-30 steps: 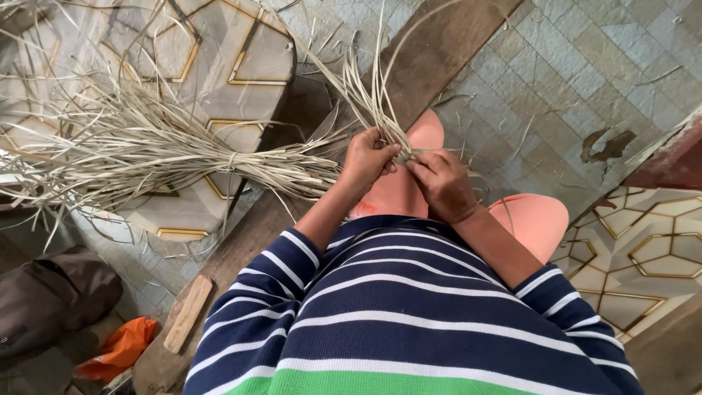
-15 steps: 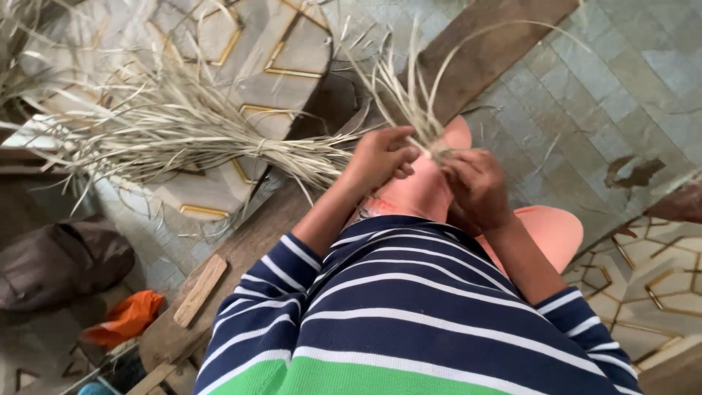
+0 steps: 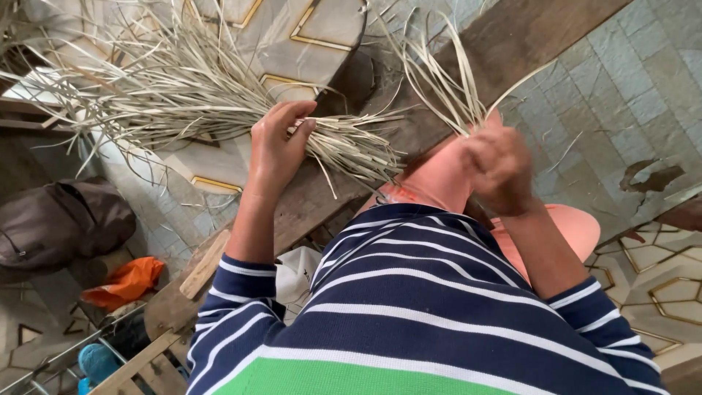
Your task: Weaving and braiding long, thin dried plant fibers to create a craft object
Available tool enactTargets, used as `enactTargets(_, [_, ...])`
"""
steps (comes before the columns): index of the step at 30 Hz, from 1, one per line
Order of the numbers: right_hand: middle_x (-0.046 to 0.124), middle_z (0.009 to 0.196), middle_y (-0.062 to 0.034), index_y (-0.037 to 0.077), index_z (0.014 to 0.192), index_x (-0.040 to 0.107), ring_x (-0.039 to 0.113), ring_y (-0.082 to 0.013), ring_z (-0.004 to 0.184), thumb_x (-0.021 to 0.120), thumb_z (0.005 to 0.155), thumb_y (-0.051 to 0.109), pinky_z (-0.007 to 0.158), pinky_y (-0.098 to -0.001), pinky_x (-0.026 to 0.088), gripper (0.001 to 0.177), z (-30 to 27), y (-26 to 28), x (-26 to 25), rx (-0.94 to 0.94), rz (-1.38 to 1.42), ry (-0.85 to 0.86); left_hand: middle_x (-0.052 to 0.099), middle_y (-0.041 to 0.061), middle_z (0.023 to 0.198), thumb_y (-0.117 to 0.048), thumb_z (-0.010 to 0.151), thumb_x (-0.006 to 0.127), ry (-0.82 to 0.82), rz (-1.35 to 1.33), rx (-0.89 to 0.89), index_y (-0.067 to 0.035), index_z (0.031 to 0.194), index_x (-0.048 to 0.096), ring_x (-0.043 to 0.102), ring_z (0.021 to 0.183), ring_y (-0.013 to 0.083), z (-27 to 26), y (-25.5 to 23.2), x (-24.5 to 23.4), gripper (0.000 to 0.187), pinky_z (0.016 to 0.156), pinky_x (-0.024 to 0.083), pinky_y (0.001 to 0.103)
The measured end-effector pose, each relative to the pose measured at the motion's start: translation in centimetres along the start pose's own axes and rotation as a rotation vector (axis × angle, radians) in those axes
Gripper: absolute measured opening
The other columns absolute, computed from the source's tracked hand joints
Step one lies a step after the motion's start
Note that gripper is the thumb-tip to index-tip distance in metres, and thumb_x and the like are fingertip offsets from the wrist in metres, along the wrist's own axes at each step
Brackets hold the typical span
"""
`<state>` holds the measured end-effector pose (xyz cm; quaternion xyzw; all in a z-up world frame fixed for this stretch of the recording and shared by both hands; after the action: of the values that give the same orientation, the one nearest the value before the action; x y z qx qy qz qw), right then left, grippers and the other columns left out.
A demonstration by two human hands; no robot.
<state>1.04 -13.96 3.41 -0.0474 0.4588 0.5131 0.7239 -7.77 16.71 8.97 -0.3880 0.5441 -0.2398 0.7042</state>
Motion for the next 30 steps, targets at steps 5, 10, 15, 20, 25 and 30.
enactTargets(5, [0.059, 0.081, -0.0051, 0.012, 0.081, 0.062, 0.059, -0.0233, 0.074, 0.063, 0.080, 0.011, 0.067, -0.0307, 0.045, 0.001, 2.0, 4.8, 2.4, -0.187, 0.300, 0.228, 0.063, 0.004, 0.088, 0.001, 0.077, 0.067, -0.183, 0.173, 0.241, -0.010, 0.095, 0.067, 0.059, 0.090, 0.0223, -0.8, 1.3, 0.0, 0.021, 0.081, 0.049, 0.032])
enactTargets(10, [0.055, 0.075, -0.0049, 0.012, 0.079, 0.058, 0.056, -0.0223, 0.067, 0.063, 0.081, 0.026, 0.061, -0.0315, 0.044, 0.015, -0.1, 4.6, 5.6, -0.176, 0.292, 0.336, 0.063, 0.008, 0.086, 0.004, 0.077, 0.066, -0.256, 0.153, 0.323, -0.005, 0.092, 0.067, 0.058, 0.089, 0.0263, -1.3, 1.9, 1.0, 0.018, 0.083, 0.047, 0.035])
enactTargets(15, [0.050, 0.072, -0.0005, 0.015, 0.071, 0.052, 0.053, -0.0178, 0.061, 0.061, 0.081, 0.024, 0.058, -0.0279, 0.043, 0.016, 0.6, 5.9, 5.5, -0.256, 0.149, 0.330, 0.063, 0.011, 0.088, 0.001, 0.081, 0.063, -0.243, 0.065, 0.367, -0.002, 0.091, 0.066, 0.059, 0.089, 0.0299, -1.7, 1.8, 2.4, 0.012, 0.086, 0.045, 0.038])
enactTargets(20, [0.063, 0.085, -0.0042, 0.010, 0.064, 0.058, 0.061, -0.0181, 0.073, 0.069, 0.075, 0.015, 0.070, -0.0264, 0.045, 0.016, 2.1, 3.9, 0.4, 0.124, 0.886, 0.349, 0.062, 0.015, 0.094, -0.009, 0.084, 0.064, -0.167, 0.129, 0.416, -0.001, 0.100, 0.064, 0.058, 0.094, 0.0330, -1.6, 2.8, 3.6, 0.018, 0.092, 0.038, 0.043])
enactTargets(25, [0.055, 0.078, -0.0228, -0.002, 0.063, 0.052, 0.053, -0.0242, 0.060, 0.061, 0.067, 0.002, 0.058, -0.0330, 0.045, 0.011, -0.9, -0.5, -4.0, 0.406, 1.132, -0.106, 0.062, 0.012, 0.090, -0.016, 0.087, 0.062, -0.177, 0.225, 0.454, -0.003, 0.096, 0.065, 0.059, 0.089, 0.0292, -1.1, 4.2, 4.5, 0.016, 0.091, 0.039, 0.041])
enactTargets(30, [0.048, 0.062, -0.0193, 0.009, 0.067, 0.034, 0.048, -0.0211, 0.042, 0.051, 0.071, 0.011, 0.043, -0.0319, 0.041, 0.017, -4.3, -5.2, -11.0, 0.645, 1.275, -0.568, 0.062, 0.010, 0.084, -0.018, 0.089, 0.061, -0.194, 0.281, 0.476, -0.006, 0.094, 0.066, 0.060, 0.083, 0.0269, -0.8, 2.8, 4.9, 0.014, 0.087, 0.042, 0.039])
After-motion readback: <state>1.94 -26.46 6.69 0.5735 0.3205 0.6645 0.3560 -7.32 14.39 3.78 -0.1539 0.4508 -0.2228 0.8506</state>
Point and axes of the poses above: each hand's wrist, its own z-axis towards the middle knuckle, its own x-axis out of the palm, y = z × x, the point moved 2 cm from there along z, towards the middle knuckle
